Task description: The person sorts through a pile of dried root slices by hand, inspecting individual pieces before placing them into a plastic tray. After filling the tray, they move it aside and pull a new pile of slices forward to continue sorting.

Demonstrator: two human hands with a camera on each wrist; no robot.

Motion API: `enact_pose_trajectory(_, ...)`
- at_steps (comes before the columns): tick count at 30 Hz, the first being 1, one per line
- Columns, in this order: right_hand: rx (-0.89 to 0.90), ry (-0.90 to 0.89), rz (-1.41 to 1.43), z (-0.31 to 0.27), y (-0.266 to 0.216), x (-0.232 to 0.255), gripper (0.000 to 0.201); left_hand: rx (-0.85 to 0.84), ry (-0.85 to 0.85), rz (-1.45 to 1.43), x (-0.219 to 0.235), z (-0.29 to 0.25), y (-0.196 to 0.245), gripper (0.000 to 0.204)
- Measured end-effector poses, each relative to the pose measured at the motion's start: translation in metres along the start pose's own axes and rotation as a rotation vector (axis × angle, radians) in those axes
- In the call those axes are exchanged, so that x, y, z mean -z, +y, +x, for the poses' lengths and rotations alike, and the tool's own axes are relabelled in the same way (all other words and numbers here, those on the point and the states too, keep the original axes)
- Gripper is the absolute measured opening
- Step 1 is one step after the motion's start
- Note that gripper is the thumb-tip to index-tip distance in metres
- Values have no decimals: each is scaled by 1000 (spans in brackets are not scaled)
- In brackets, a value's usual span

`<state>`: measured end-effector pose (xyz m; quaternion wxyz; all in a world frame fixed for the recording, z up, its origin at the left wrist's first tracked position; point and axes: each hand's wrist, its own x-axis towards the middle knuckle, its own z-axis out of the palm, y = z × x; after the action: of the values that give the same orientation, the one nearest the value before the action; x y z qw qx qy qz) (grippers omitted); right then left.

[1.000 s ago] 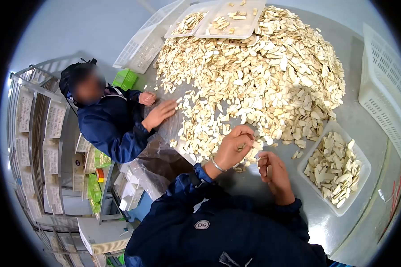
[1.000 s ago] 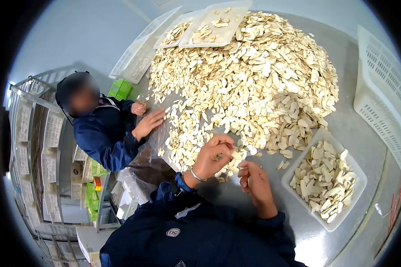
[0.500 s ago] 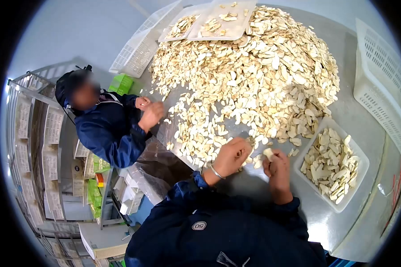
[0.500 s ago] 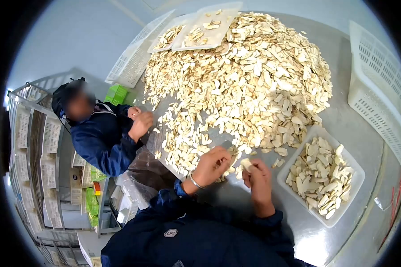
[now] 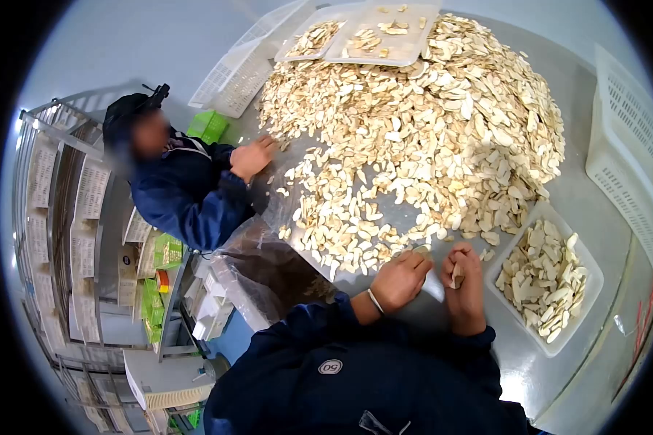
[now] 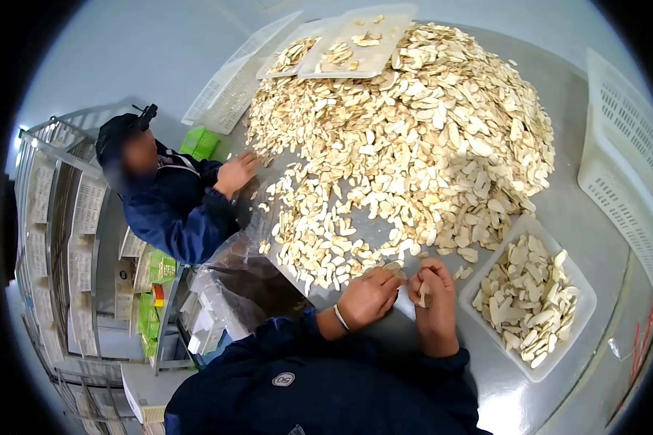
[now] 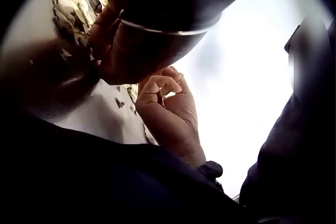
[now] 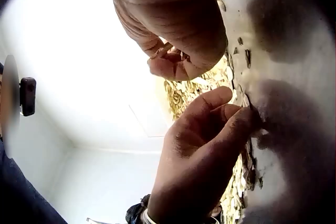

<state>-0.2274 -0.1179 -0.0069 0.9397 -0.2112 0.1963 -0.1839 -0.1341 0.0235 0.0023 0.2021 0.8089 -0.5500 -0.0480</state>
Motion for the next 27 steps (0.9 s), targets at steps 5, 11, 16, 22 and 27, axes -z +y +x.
enact_pose_trajectory(5,-108,14,81,-2,-1,-6,16,118,29,-60,8,-1,2,23)
enact_pose_trajectory(11,-196,-17,-12,0,4,3,15,55,54,59,14,3,-5,23)
enact_pose_trajectory(16,-265,-24,0,-1,0,2,12,90,57,92,14,3,-19,23)
enact_pose_trajectory(22,-273,103,79,2,3,-4,14,147,70,28,12,4,-21,20)
enact_pose_trajectory(27,-258,233,139,-2,3,-25,16,196,31,-31,35,30,-45,15)
